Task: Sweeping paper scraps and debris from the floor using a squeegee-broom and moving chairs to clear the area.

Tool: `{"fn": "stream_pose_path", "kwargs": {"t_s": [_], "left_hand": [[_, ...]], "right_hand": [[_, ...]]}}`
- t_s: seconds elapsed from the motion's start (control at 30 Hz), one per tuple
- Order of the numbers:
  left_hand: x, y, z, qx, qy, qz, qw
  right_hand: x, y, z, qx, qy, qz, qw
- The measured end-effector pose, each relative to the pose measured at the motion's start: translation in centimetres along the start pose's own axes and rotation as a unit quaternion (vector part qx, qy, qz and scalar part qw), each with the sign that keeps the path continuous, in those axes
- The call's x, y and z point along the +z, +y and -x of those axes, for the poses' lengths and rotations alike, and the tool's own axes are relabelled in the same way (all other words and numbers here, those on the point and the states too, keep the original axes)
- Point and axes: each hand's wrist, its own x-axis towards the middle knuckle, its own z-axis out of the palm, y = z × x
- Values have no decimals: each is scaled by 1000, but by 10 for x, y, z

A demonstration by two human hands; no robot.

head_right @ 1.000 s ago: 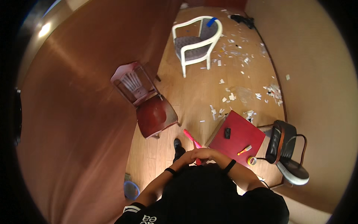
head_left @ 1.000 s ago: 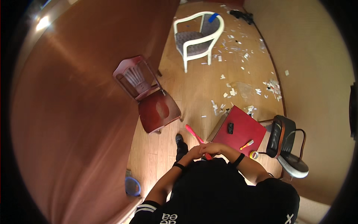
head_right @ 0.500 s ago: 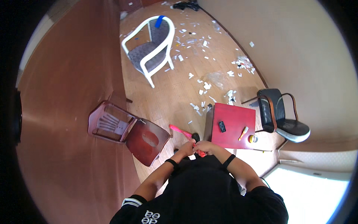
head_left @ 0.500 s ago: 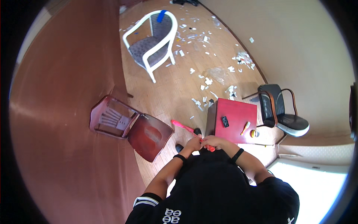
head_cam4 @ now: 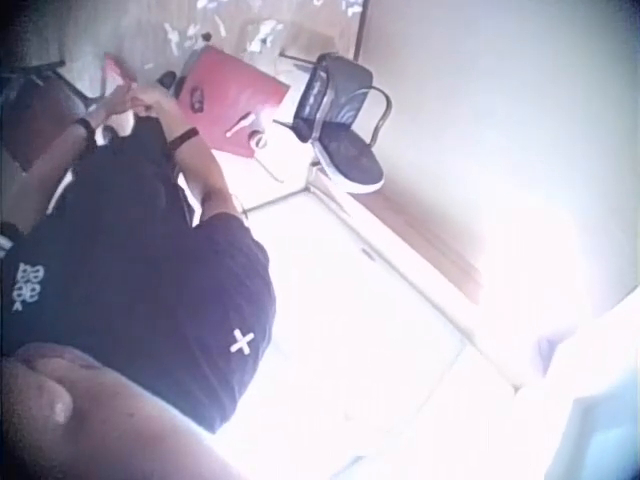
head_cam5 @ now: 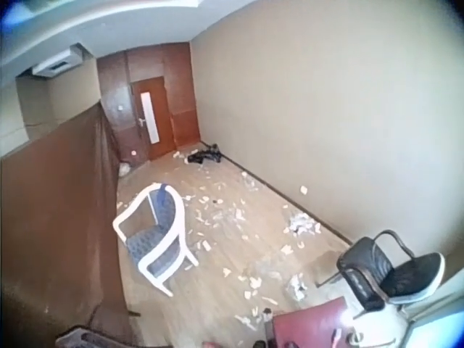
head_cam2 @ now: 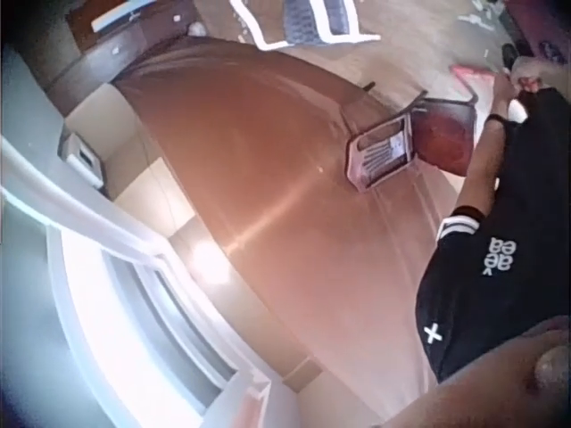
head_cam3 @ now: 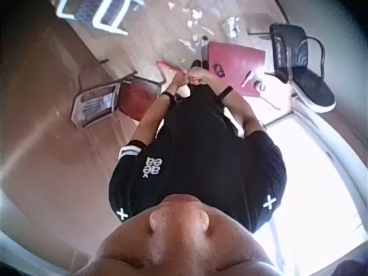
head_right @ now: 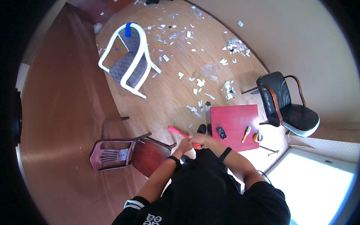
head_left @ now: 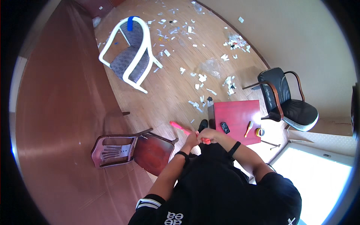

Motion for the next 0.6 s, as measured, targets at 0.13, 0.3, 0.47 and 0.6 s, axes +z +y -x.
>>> {"fn": "stream_pose_path", "kwargs": {"t_s": [0.13,0.3,0.47,0.6], "left_hand": [[-5,16,-70,47,-39,29,998],[0,40,-139,86,-48,-40,994],[-2,38,-173,223,15,116,968],[-12,70,-187,16,-140,304,942]], "right_hand": [[-49,-41,3,-7,3,-32,999],[-101,-83,12,-50,103,82,990],[-113,-123,40,-133,135,140,972],[-120,-102,12,-83,179,204,959]]}}
